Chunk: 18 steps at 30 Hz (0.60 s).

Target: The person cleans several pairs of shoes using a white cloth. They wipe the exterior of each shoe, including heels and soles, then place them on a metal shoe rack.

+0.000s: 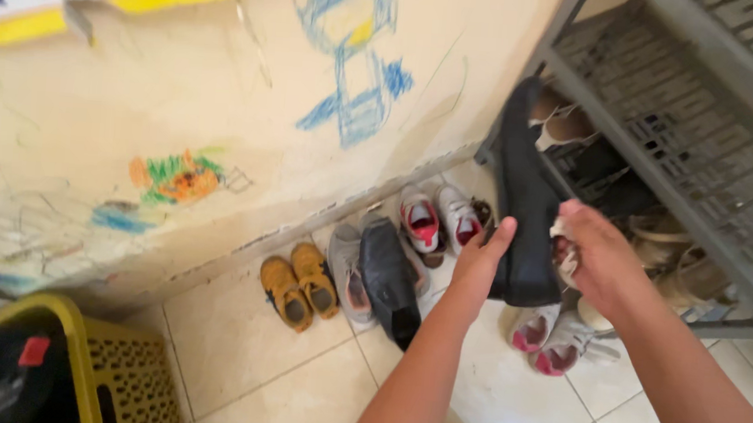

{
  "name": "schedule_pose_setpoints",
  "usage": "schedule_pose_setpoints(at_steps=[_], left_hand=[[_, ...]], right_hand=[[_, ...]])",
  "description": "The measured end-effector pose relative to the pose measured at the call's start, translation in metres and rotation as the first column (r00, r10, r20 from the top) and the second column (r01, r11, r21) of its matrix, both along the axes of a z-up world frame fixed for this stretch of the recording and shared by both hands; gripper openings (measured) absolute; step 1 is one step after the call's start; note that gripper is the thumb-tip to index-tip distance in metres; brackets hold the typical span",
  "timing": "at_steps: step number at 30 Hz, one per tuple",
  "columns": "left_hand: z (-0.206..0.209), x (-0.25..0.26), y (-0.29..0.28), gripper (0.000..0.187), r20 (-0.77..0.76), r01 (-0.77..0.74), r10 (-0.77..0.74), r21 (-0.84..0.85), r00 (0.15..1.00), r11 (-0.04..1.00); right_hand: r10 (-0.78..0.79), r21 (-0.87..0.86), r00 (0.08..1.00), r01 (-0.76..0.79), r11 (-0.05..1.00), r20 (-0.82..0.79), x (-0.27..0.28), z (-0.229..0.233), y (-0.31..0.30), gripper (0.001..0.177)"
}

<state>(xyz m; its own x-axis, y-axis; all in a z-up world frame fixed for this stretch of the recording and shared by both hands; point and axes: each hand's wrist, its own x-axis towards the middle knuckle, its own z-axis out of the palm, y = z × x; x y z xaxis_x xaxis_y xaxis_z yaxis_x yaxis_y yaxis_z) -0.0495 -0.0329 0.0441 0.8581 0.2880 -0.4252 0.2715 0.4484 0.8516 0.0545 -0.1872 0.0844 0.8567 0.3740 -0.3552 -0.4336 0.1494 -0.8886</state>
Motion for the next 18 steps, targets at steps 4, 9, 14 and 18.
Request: schedule_pose_setpoints(at_steps=[4,9,14,18], left_hand=[[0.012,0.004,-0.001,0.092,-0.085,-0.141,0.159,0.191,0.984,0.972],[0.019,-0.009,0.002,0.095,-0.091,-0.202,0.218,0.155,0.972,0.967],[-0.003,-0.007,-0.007,0.089,-0.053,-0.225,0.235,0.152,0.97,0.962],[-0.036,0.005,-0.007,0.08,0.03,-0.286,0.287,-0.033,0.957,0.958]], right_hand=[[-0.294,0.186,0.937,0.26,0.948,0.191,0.004,0.052,-0.008,0.021],[-0.235,0.126,0.82,0.198,0.972,0.522,-0.013,0.105,0.004,0.033],[0.445,-0.565,0.482,0.133,0.814,0.754,-0.028,0.109,0.043,0.047],[0.678,-0.688,0.151,0.022,0.725,0.719,-0.051,0.08,0.044,0.066]])
